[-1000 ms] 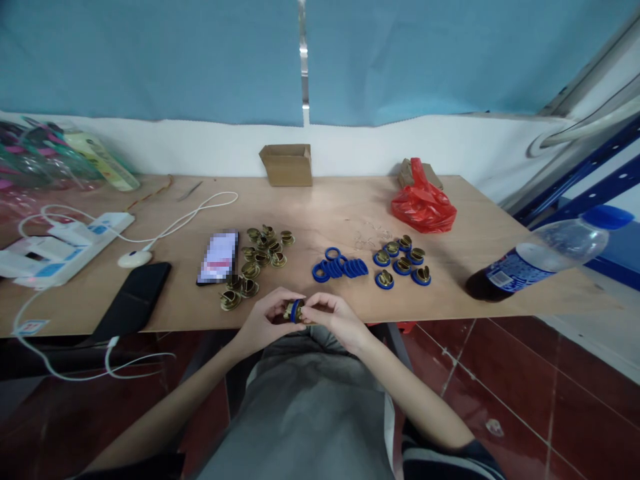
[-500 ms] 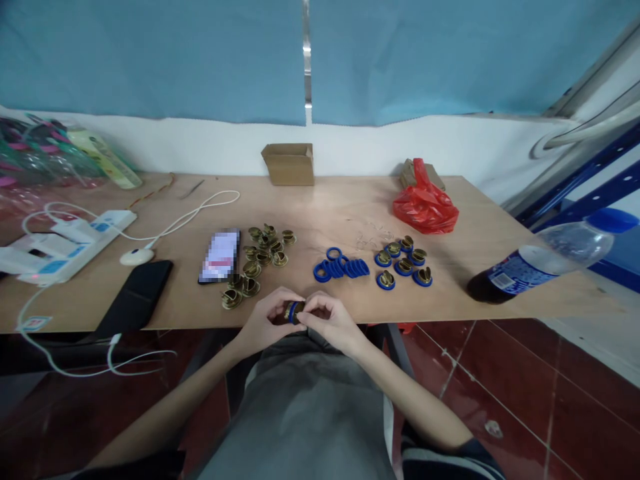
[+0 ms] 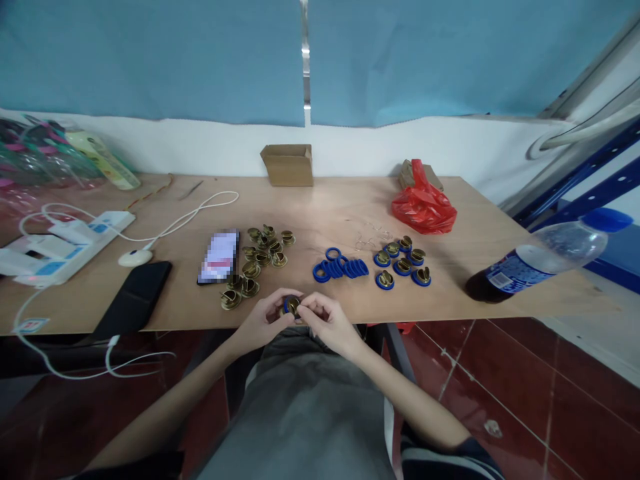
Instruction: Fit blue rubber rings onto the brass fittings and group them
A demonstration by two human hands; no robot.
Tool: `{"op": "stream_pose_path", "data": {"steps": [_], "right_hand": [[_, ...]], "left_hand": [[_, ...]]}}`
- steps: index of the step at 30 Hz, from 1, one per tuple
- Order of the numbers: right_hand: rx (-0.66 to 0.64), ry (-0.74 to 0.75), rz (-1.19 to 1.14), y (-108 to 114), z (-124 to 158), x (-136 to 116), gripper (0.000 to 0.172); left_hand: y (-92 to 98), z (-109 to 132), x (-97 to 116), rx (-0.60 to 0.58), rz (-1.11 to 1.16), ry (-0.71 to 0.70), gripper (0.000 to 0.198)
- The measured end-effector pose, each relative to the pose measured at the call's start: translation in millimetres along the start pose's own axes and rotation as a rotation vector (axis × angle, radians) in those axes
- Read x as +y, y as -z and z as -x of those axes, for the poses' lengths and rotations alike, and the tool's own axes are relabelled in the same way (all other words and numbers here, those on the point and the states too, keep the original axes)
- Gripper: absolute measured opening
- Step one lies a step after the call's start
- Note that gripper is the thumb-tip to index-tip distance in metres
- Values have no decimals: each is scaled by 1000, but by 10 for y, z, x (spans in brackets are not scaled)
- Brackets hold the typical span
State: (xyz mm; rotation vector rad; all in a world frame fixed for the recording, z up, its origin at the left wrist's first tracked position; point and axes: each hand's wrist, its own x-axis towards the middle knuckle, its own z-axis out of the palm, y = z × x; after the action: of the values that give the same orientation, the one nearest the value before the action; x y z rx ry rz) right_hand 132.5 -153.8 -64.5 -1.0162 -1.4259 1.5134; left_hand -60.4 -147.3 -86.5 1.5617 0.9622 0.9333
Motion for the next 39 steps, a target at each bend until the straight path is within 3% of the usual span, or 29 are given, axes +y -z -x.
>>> {"op": "stream_pose_path", "data": {"steps": [18,30,35,39], "right_hand": [[23,-13,-43,6,-53,84,42],[47,220,354,-54,134,53,23],[66,144,297,-5,90,47,31],[8,6,75,42,38,47,41]], "left_hand": [[36,-10,57,-73,-19,33,33],[14,-14,48,-12,-5,36,38],[-35,3,22,14,-22,68,41],[-57,13,1,58,-68,26,52]]}}
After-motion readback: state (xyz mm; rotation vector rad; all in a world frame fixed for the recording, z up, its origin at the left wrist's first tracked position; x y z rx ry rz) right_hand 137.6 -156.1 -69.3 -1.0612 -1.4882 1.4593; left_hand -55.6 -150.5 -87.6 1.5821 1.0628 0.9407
